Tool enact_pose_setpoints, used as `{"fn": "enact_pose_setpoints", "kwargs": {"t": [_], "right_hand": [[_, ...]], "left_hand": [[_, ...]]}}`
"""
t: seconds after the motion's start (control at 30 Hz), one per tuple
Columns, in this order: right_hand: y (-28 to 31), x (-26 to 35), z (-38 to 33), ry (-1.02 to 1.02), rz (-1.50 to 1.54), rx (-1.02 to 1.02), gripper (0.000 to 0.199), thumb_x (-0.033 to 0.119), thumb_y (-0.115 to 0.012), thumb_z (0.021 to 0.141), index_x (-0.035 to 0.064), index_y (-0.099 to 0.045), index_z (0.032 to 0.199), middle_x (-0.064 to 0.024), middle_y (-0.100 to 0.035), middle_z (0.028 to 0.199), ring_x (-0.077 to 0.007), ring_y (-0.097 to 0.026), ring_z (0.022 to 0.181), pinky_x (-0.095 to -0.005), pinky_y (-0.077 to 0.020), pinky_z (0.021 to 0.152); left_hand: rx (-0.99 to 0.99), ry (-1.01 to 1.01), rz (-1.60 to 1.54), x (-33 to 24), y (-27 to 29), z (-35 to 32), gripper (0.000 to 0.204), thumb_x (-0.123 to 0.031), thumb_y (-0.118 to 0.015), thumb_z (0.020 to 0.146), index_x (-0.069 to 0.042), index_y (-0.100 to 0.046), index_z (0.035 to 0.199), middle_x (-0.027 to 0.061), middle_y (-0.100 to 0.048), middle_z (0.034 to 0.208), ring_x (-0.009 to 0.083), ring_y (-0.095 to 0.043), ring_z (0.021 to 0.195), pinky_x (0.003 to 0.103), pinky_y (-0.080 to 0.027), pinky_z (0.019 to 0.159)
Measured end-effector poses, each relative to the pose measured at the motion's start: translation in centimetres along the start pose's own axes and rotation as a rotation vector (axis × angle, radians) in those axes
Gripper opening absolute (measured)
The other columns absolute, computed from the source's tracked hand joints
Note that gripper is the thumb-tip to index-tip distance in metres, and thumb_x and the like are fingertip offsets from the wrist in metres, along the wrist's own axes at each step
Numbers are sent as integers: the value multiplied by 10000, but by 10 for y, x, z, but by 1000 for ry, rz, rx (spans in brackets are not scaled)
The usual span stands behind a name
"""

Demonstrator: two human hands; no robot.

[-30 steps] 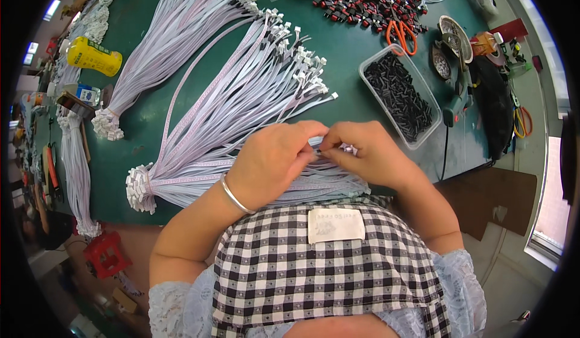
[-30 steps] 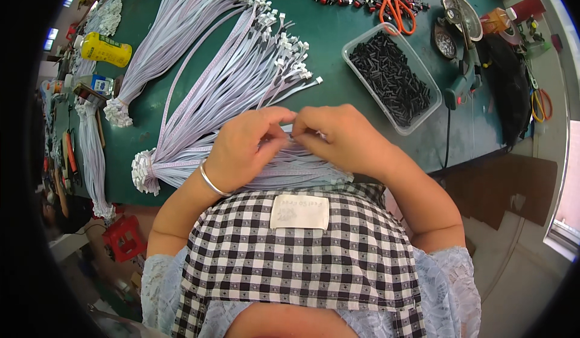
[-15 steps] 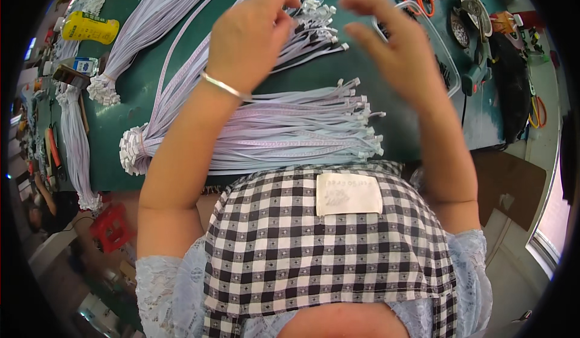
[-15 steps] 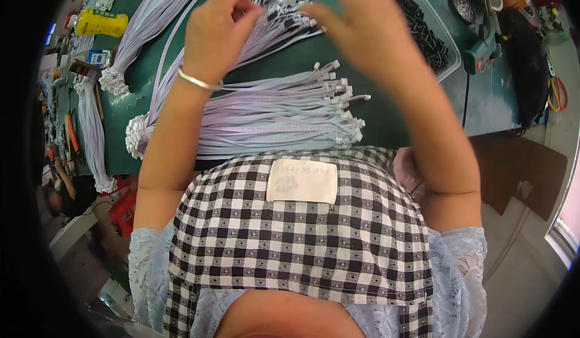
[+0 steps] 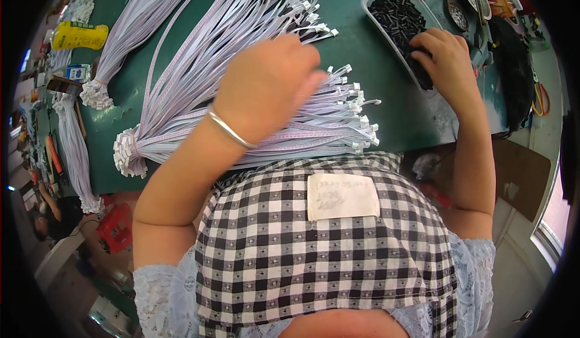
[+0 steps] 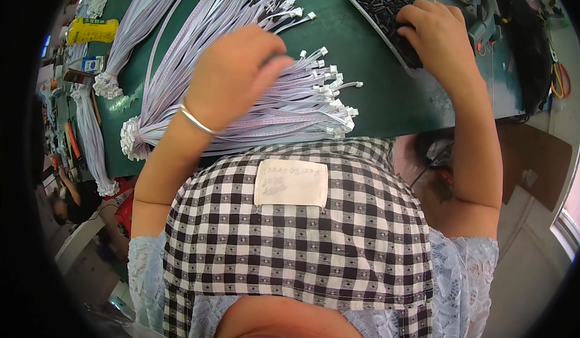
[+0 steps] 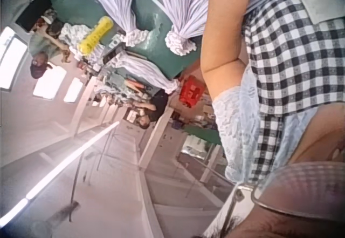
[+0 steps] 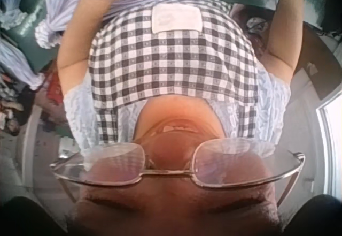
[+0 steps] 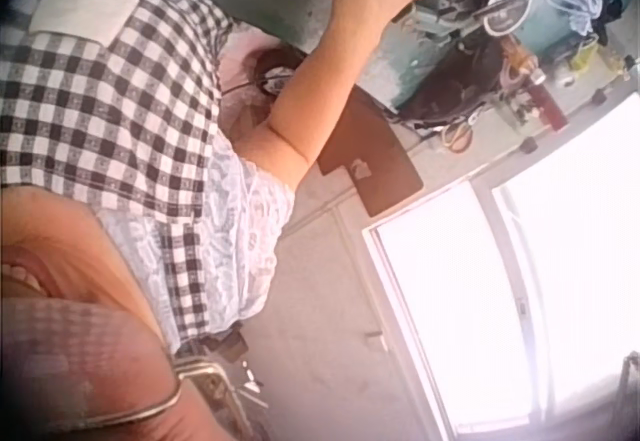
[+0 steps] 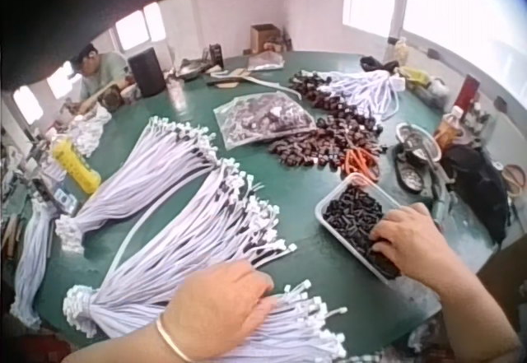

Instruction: The person repeatedly picks up white ribbon cables and small black plastic connectors from a container, then inserts the connector onto the end of each cable. The person works at a green table with bundles of cables and tools nearby.

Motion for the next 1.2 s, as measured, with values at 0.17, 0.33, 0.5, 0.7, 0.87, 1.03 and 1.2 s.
{"fn": "enact_pose_setpoints", "kwargs": {"t": [0.17,0.33,0.5,0.7,0.87,1.03,1.2], "right_hand": [[-2,4,2,34,-10,49,90,130,-648,769,79,-642,844,-51,-588,873,-256,-563,900,-377,-399,793],[-7,4,6,24,-27,103,59,118,-632,770,91,-637,823,-49,-575,849,-255,-558,885,-376,-398,770],[8,3,7,24,87,-48,59,87,-613,777,83,-624,834,-60,-571,860,-260,-557,861,-379,-431,753],[10,-4,9,-72,145,-46,97,41,-618,786,26,-595,879,-100,-586,928,-305,-556,902,-382,-449,799],[26,0,10,-130,346,-121,100,29,-628,801,37,-617,900,-65,-603,862,-229,-597,806,-318,-476,712],[-6,28,0,-495,1372,62,85,35,-625,839,0,-622,916,-28,-633,826,-63,-595,664,-208,-504,589],[-52,85,2,-557,1755,75,97,-15,-592,838,-29,-600,933,-75,-645,825,-102,-622,702,-226,-521,630]], "left_hand": [[62,-3,-13,-3,-23,-5,120,-106,-653,784,-52,-615,885,100,-591,817,288,-579,759,369,-467,659],[0,148,-330,14,-4,2,100,-64,-622,813,-35,-597,906,55,-598,814,178,-576,744,290,-459,668],[200,612,-1054,44,-56,-30,122,-40,-576,876,7,-565,987,-20,-572,894,39,-523,816,204,-433,720],[245,693,-1195,46,-61,-32,136,-37,-598,858,-4,-570,987,16,-598,894,73,-546,765,211,-459,711],[278,704,-1294,46,-64,-34,121,-48,-604,856,-7,-568,964,16,-596,858,79,-549,743,213,-467,692],[225,716,-1307,49,-61,-33,128,-61,-589,864,-7,-570,978,-3,-583,841,51,-509,708,192,-436,649],[224,714,-1320,46,-59,-32,140,-57,-577,865,-7,-575,996,-13,-581,854,30,-482,695,176,-410,624]]}}
Point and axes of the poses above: each hand's wrist, its own z-axis towards the middle knuckle, its own y-axis out of the back of the hand, x = y × z, the point moved 10 cm from there along z, towards the middle knuckle
